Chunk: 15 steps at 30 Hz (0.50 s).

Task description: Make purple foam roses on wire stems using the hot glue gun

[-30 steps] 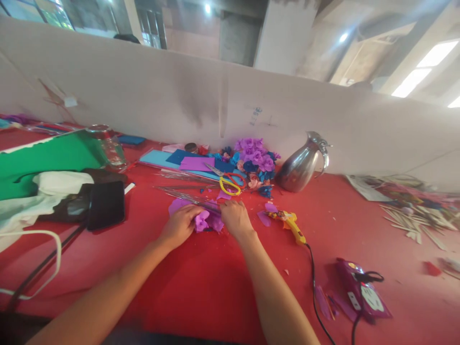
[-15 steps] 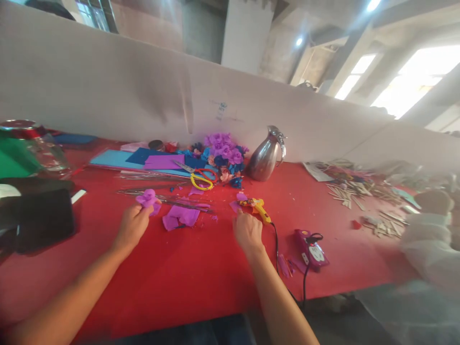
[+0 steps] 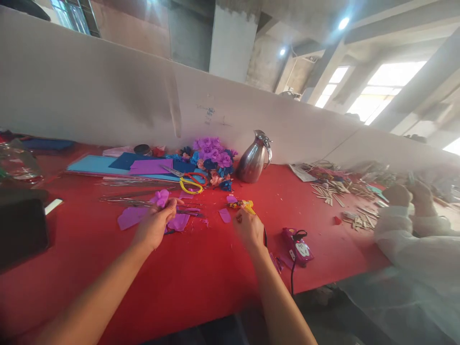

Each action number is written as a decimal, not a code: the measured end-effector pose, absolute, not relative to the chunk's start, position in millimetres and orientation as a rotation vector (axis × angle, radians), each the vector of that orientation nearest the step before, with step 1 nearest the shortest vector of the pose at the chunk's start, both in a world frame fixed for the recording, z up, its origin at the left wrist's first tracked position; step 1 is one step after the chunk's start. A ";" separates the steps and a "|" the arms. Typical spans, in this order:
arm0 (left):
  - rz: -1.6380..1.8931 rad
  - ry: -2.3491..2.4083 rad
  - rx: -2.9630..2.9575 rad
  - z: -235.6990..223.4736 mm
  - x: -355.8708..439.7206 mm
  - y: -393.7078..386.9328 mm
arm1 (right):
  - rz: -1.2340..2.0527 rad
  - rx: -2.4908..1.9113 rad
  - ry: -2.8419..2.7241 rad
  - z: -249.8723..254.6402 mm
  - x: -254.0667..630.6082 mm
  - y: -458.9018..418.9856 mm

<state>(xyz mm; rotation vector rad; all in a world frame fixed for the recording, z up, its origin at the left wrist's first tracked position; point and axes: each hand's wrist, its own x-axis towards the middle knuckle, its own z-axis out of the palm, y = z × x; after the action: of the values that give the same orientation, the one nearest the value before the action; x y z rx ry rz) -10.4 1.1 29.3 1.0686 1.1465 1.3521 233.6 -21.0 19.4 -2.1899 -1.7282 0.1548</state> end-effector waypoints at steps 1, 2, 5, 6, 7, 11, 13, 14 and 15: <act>1.334 1.195 1.131 24.7 -8.5 -1.1 | 0.154 -2.187 -1.691 20.8 238.7 -18.3; 1.310 1.235 1.194 20.8 -7.4 -3.1 | 0.153 -2.179 -1.666 21.5 243.9 -14.9; 1.248 1.294 1.340 13.5 -7.3 -5.9 | 0.101 -2.086 -1.708 21.9 256.7 -0.5; 1.240 1.304 1.371 11.9 -7.6 -5.8 | 0.071 -2.048 -1.754 22.1 259.2 5.2; 1.235 1.312 1.394 10.3 -7.9 -5.2 | 0.037 -2.019 -1.810 22.5 260.7 11.1; 1.247 1.304 1.434 3.2 -8.7 -1.2 | -0.102 -2.014 -2.058 25.9 258.0 30.9; 1.256 1.305 1.413 0.6 -8.8 0.1 | -0.139 -2.021 -2.129 27.3 254.9 37.5; 1.254 1.310 1.398 -0.1 -8.9 0.4 | -0.149 -2.024 -2.141 27.7 253.8 40.1; 1.250 1.317 1.384 -0.2 -8.9 0.5 | -0.154 -2.023 -2.143 27.9 253.2 42.4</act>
<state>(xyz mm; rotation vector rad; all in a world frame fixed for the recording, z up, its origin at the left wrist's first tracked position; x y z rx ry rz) -8.9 0.5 -0.2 1.3840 1.3166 1.2497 253.2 42.4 27.9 -2.0230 -2.1433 -0.1536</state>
